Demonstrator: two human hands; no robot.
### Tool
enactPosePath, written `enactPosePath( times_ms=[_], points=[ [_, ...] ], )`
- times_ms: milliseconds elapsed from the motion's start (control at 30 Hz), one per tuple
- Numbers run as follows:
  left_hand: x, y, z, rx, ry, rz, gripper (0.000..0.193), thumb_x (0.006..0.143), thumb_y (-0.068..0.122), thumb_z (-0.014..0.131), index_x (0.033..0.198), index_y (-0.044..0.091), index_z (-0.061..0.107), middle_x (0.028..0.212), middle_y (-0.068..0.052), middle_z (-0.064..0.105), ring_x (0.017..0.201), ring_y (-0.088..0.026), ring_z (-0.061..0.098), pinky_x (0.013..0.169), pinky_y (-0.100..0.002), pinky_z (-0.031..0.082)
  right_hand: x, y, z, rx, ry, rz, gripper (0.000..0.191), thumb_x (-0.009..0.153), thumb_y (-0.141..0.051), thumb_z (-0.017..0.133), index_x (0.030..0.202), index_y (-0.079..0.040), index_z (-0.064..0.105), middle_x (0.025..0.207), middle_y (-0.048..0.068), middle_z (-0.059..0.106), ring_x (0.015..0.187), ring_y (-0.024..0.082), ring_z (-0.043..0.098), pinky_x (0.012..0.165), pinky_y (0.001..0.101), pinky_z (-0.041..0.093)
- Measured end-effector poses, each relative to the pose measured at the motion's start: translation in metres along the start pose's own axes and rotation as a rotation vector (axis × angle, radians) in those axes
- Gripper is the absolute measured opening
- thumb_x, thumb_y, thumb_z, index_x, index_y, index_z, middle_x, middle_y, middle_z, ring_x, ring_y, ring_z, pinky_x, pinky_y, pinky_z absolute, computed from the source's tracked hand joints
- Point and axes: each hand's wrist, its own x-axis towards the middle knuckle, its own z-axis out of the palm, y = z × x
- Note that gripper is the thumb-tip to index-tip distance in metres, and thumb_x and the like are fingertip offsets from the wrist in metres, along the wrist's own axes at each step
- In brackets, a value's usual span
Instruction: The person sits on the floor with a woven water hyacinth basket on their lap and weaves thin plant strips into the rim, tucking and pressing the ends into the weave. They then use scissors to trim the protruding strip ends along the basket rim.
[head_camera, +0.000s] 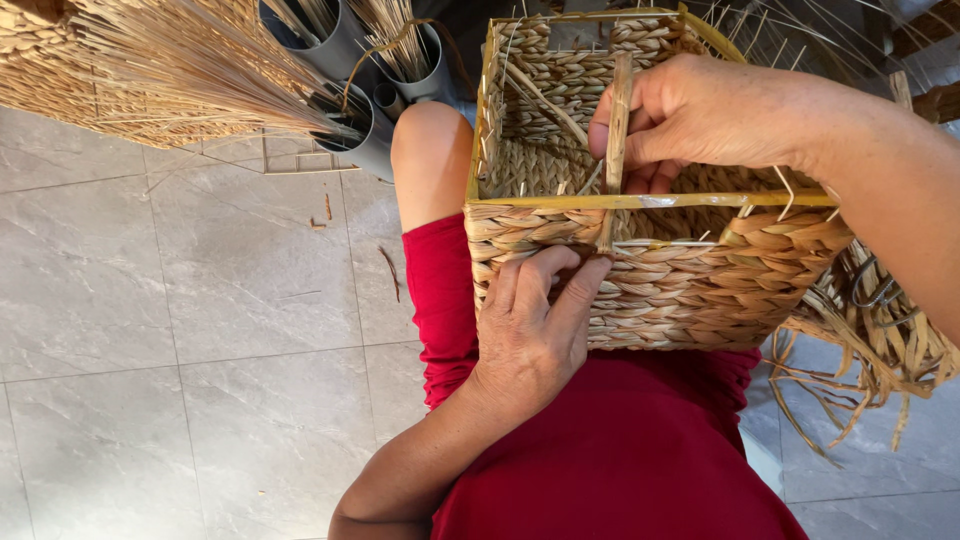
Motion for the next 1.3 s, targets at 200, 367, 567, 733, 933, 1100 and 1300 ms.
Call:
enactPosePath(
  times_ms=[200,367,567,733,933,1100,1300],
  points=[
    [0.001,0.0,0.0,-0.007,-0.004,-0.007,0.045,0.084,-0.002,0.073,0.127,0.008,0.07,0.118,-0.007,0.056,0.103,-0.026,0.057,0.091,-0.038,0.052,-0.001,-0.001,-0.001,-0.008,0.011,0.019,0.021,0.097,-0.02,0.061,0.112,-0.007,0.067,0.089,0.006,0.077,0.075,0.017,0.074,0.065,0.0337,0.06],
    [0.001,-0.001,0.0,-0.009,0.009,-0.003,0.045,0.083,-0.003,0.072,0.126,0.009,0.07,0.117,-0.008,0.056,0.103,-0.026,0.057,0.09,-0.037,0.052,0.002,-0.002,0.004,-0.138,-0.024,0.03,0.02,0.096,-0.013,0.06,0.114,-0.007,0.068,0.09,0.009,0.076,0.075,0.019,0.071,0.067,0.034,0.057],
    [0.002,-0.002,0.001,-0.088,0.054,-0.025,0.042,0.084,-0.006,0.075,0.124,0.008,0.069,0.116,-0.008,0.059,0.103,-0.026,0.06,0.091,-0.037,0.054,0.003,-0.007,0.01,-0.06,-0.069,0.084,0.019,0.094,-0.01,0.057,0.112,-0.006,0.065,0.091,0.008,0.076,0.076,0.018,0.076,0.068,0.0342,0.062],
    [0.006,-0.001,0.0,-0.102,0.082,-0.041,0.037,0.085,-0.001,0.08,0.118,0.006,0.067,0.113,-0.009,0.059,0.102,-0.027,0.062,0.091,-0.038,0.055,0.002,-0.012,0.012,-0.08,-0.107,0.114,0.017,0.093,-0.012,0.06,0.107,-0.006,0.068,0.087,0.007,0.077,0.074,0.017,0.072,0.067,0.0333,0.059],
    [0.017,0.005,0.006,-0.072,0.13,-0.104,0.036,0.084,0.018,0.09,0.103,0.005,0.063,0.098,-0.008,0.058,0.09,-0.028,0.06,0.08,-0.039,0.052,0.005,0.0,0.008,-0.236,-0.204,-0.006,0.018,0.09,-0.023,0.073,0.098,-0.007,0.076,0.08,0.004,0.076,0.073,0.013,0.066,0.069,0.032,0.055],
    [0.021,0.009,0.006,-0.02,0.156,-0.119,0.025,0.084,0.004,0.085,0.094,0.008,0.063,0.091,-0.006,0.06,0.084,-0.027,0.059,0.075,-0.038,0.051,-0.014,-0.006,-0.004,-0.712,0.078,-0.227,0.028,0.088,-0.022,0.072,0.114,-0.012,0.073,0.088,0.006,0.076,0.075,0.021,0.073,0.073,0.036,0.055],
    [0.006,0.01,-0.007,-0.146,0.097,-0.082,0.024,0.082,0.003,0.084,0.092,0.008,0.063,0.09,-0.006,0.06,0.083,-0.026,0.061,0.074,-0.039,0.051,-0.125,0.006,0.046,-0.633,0.751,-0.358,0.02,0.092,-0.02,0.074,0.108,-0.008,0.076,0.087,0.009,0.073,0.068,0.018,0.07,0.058,0.033,0.053]
  ],
)
